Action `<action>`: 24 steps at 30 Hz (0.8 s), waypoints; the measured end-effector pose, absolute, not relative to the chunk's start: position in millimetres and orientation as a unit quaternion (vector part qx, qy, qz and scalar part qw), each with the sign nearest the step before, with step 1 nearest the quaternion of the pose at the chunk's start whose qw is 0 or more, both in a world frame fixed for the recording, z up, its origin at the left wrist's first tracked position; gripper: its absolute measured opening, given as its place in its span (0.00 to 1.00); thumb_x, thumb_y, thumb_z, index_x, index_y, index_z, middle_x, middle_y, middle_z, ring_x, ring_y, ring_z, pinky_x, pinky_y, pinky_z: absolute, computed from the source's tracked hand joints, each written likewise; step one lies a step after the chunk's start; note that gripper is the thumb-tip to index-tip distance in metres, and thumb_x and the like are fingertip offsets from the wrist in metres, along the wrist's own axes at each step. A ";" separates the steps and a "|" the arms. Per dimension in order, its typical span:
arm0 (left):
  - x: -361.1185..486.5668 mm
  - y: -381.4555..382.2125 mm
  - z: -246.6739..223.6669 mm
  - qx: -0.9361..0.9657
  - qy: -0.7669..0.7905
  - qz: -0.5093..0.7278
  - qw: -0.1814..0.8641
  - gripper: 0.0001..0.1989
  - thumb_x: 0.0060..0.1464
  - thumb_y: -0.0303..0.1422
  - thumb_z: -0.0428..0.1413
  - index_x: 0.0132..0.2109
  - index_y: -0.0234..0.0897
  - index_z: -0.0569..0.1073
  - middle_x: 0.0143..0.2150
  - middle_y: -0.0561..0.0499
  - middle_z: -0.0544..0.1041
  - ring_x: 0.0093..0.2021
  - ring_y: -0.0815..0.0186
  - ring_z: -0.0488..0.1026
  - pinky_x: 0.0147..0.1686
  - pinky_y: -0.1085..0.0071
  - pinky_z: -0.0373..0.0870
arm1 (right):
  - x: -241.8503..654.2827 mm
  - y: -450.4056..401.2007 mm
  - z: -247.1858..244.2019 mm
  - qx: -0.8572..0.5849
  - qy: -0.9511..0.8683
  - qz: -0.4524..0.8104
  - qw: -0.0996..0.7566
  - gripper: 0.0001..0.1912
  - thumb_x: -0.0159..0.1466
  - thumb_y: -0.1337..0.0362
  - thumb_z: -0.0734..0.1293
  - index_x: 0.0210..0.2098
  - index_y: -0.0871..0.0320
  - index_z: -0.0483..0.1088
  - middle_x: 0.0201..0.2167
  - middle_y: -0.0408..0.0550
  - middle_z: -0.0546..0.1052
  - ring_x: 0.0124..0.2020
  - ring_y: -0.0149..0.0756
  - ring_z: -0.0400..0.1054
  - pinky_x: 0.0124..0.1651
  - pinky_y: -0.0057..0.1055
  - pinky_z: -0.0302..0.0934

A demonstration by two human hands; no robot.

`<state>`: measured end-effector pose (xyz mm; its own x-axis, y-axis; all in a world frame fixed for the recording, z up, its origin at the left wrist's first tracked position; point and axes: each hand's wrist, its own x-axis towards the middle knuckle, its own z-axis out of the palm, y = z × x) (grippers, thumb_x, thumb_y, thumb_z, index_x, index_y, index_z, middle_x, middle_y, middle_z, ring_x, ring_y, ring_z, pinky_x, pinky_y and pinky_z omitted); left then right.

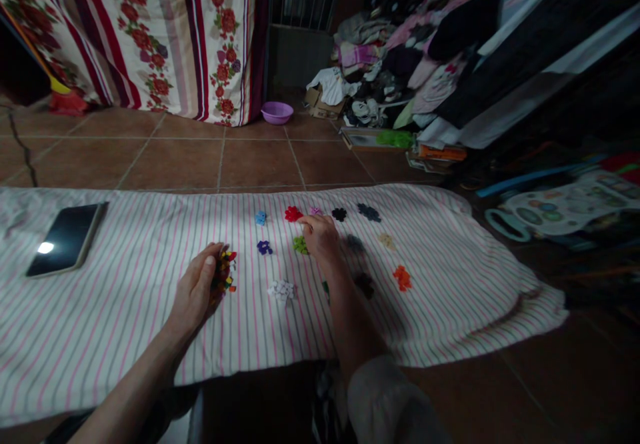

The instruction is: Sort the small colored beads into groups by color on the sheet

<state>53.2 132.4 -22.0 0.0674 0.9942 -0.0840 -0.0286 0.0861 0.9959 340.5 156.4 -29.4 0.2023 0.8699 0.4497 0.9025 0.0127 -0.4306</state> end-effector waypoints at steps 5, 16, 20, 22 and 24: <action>53.7 133.1 -21.2 0.454 0.501 0.473 0.565 0.32 0.51 0.55 0.58 0.54 0.37 0.74 0.53 0.42 0.78 0.55 0.54 0.73 0.53 0.58 0.72 | 343.7 157.1 -31.3 -0.706 -0.613 -0.039 0.353 0.17 0.56 0.76 0.59 0.30 0.55 0.77 0.32 0.48 0.80 0.37 0.41 0.69 0.49 0.37 0.61; 61.1 133.1 -10.4 0.384 0.494 0.487 0.609 0.31 0.51 0.54 0.59 0.54 0.37 0.74 0.56 0.41 0.76 0.55 0.56 0.73 0.57 0.57 0.68 | 342.8 136.0 -13.6 -0.678 -0.612 -0.065 0.401 0.14 0.62 0.69 0.59 0.36 0.56 0.77 0.36 0.49 0.80 0.39 0.42 0.69 0.48 0.38 0.62; 61.4 133.3 -10.2 0.406 0.496 0.483 0.597 0.32 0.52 0.55 0.57 0.55 0.36 0.74 0.57 0.40 0.75 0.57 0.55 0.72 0.60 0.55 0.65 | 305.5 132.5 -7.9 -0.616 -0.692 0.002 0.377 0.11 0.66 0.67 0.61 0.38 0.54 0.77 0.35 0.47 0.80 0.39 0.41 0.70 0.47 0.37 0.63; 60.4 134.7 -12.8 0.422 0.500 0.479 0.585 0.32 0.54 0.56 0.55 0.55 0.36 0.73 0.58 0.40 0.75 0.57 0.54 0.72 0.61 0.54 0.64 | 285.0 130.4 -7.6 -0.583 -0.733 0.034 0.350 0.10 0.66 0.68 0.63 0.38 0.54 0.77 0.35 0.46 0.80 0.39 0.40 0.69 0.46 0.36 0.63; 59.5 136.3 -15.8 0.437 0.497 0.478 0.577 0.32 0.55 0.56 0.54 0.56 0.37 0.73 0.59 0.40 0.74 0.58 0.54 0.71 0.62 0.54 0.63 | 267.4 127.7 -8.0 -0.555 -0.763 0.057 0.327 0.09 0.66 0.69 0.64 0.38 0.54 0.77 0.34 0.46 0.80 0.40 0.39 0.69 0.46 0.35 0.62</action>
<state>59.5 136.3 -15.8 0.0487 0.9866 -0.1557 -0.1165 0.1604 0.9801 267.4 127.7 -8.0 -0.1697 0.8841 0.4353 0.8092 0.3772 -0.4506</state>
